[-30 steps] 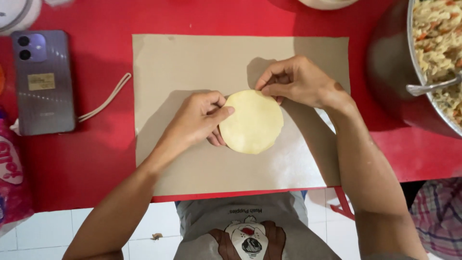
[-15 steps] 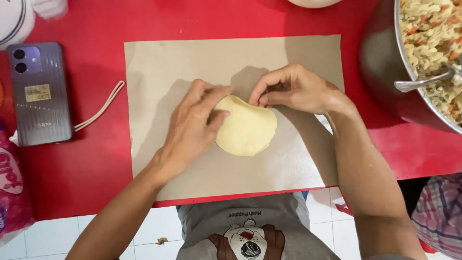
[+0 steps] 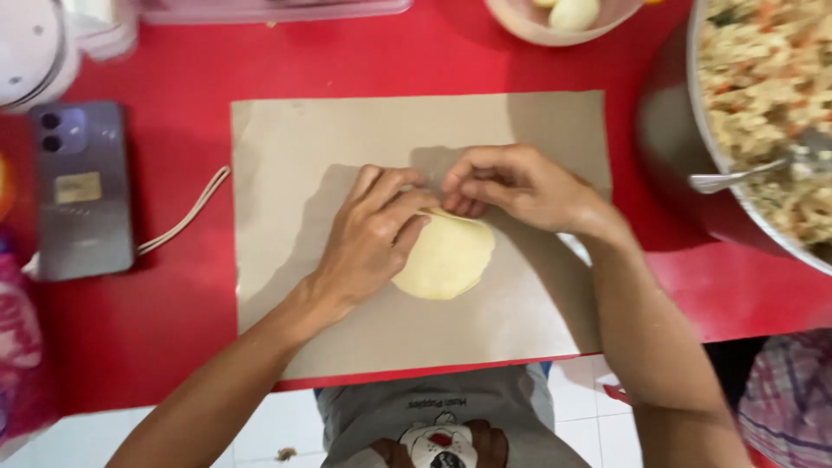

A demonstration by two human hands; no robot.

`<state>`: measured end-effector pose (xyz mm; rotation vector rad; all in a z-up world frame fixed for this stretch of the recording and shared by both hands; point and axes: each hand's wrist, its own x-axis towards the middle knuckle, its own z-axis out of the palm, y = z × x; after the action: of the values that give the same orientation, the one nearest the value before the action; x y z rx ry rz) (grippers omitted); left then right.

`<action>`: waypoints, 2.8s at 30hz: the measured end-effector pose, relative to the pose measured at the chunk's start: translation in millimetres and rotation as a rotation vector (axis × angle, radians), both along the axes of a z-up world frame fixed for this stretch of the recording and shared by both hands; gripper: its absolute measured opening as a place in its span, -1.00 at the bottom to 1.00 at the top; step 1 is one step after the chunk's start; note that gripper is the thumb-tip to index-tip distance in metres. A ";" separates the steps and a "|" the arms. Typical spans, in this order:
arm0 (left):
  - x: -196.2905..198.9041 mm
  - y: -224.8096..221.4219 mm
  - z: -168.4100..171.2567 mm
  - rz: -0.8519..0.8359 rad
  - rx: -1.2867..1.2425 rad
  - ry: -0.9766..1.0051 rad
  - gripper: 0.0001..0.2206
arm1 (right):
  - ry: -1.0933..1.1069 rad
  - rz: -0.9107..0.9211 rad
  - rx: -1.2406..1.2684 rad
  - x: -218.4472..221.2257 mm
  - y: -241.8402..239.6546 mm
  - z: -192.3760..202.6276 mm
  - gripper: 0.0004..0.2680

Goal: Filling circular pastry wrappers with a vegetable and meat mixture and folding them into a crescent shape.

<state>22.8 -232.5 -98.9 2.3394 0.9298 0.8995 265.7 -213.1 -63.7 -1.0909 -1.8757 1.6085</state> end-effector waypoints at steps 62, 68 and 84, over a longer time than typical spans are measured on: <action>62.9 -19.0 -15.1 -0.177 0.181 -0.029 -0.88 | -0.398 -0.657 0.626 -9.5 -138.0 -5.7 -0.77; 60.6 -20.3 -15.5 -0.198 0.137 -0.041 -0.93 | -0.368 -0.662 0.622 -9.1 -135.2 -8.3 -0.78; 50.7 -18.5 -6.8 -0.247 -0.220 -0.246 -0.76 | -0.178 -0.762 0.559 0.9 -136.9 -16.3 -0.79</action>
<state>73.5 -250.9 -105.6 2.0466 0.5924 0.9071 266.5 -350.0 -80.0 -1.4528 -1.5583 0.5409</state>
